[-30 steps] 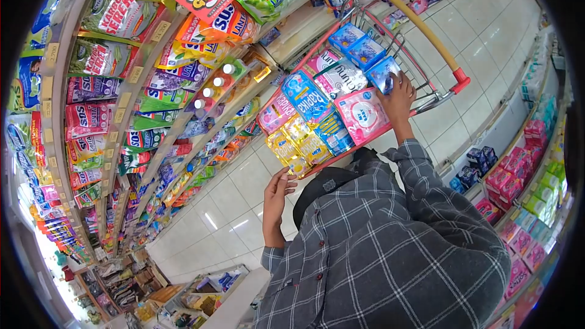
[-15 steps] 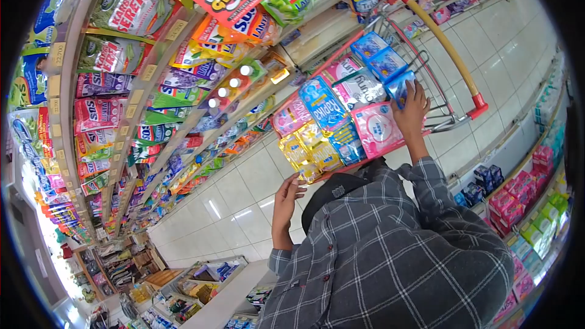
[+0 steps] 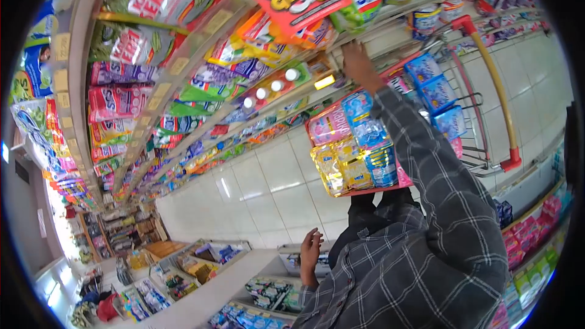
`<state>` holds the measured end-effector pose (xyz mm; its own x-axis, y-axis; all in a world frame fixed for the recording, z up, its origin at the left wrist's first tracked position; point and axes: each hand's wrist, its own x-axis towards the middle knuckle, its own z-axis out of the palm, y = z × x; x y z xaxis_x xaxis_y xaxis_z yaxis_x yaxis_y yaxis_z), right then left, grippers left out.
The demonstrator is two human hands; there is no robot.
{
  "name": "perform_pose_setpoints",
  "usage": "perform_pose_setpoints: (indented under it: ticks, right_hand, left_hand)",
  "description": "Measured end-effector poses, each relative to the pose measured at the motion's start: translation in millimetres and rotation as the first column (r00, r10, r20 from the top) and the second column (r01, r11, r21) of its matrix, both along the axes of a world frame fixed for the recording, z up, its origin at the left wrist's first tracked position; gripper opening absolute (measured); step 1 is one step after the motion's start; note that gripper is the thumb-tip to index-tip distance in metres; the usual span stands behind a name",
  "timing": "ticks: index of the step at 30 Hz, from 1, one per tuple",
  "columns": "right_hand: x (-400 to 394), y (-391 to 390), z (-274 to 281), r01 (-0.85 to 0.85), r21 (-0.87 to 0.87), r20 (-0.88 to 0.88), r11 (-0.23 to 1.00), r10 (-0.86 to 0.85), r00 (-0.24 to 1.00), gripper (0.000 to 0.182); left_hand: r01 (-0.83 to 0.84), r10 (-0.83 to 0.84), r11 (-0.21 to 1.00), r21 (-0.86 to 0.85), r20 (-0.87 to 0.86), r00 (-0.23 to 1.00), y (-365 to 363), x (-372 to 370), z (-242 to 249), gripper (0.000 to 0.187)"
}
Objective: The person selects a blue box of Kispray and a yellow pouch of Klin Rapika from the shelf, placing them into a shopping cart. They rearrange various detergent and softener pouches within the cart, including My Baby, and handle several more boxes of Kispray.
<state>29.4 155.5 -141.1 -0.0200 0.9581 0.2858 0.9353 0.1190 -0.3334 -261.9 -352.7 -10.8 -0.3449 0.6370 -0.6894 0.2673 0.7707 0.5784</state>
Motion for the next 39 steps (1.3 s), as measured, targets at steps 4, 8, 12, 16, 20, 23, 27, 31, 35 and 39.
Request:
perform_pose_setpoints:
  ticks: [4, 8, 12, 16, 20, 23, 27, 31, 35, 39]
  right_hand:
    - [-1, 31, -14, -0.088, 0.050, 0.182, 0.995, 0.078, 0.980, 0.053]
    - [4, 37, -28, -0.085, -0.075, 0.302, 0.994, 0.104, 0.948, 0.046]
    - [5, 48, -19, -0.080, -0.188, 0.297, 0.979, 0.134, 0.945, 0.059]
    - [10, 77, -41, -0.133, -0.066, 0.207, 0.989, 0.144, 0.968, 0.039]
    - [13, 76, -38, -0.124, 0.105, 0.295, 0.987, 0.088, 0.951, 0.026]
    - [7, 70, -25, -0.100, -0.012, 0.310, 0.995, 0.099, 0.945, 0.027]
    - [13, 77, -31, -0.098, 0.111, 0.308, 0.989, 0.059, 0.950, 0.027]
    - [19, 70, -23, -0.087, 0.050, 0.317, 0.995, 0.067, 0.946, 0.031]
    - [26, 7, 19, -0.097, 0.129, 0.220, 0.987, 0.067, 0.973, 0.036]
    - [46, -72, 67, -0.142, 0.200, -0.253, 0.969, 0.191, 0.948, 0.035]
  left_hand:
    - [-0.166, 0.167, 0.983, -0.082, 0.003, 0.986, -66, 2, -2, 0.044]
    - [-0.306, 0.309, 0.947, -0.097, 0.017, 0.951, -97, 23, 3, 0.044]
    - [-0.352, 0.353, 0.935, -0.042, 0.041, 0.935, -110, 33, 2, 0.046]
    - [-0.281, 0.286, 0.953, -0.114, 0.031, 0.958, -112, 27, 1, 0.042]
    - [-0.378, 0.385, 0.921, -0.094, 0.076, 0.920, -110, 24, 1, 0.041]
    - [-0.354, 0.359, 0.926, -0.129, 0.023, 0.933, -107, 26, 10, 0.040]
    - [-0.330, 0.334, 0.935, -0.130, 0.009, 0.943, -120, 20, -3, 0.040]
    - [-0.365, 0.367, 0.930, -0.049, 0.057, 0.928, -117, 15, -9, 0.040]
    - [-0.269, 0.270, 0.962, 0.043, -0.019, 0.963, -78, 7, -4, 0.040]
    - [-0.074, 0.099, 0.973, 0.218, -0.107, 0.989, -7, 5, 19, 0.038]
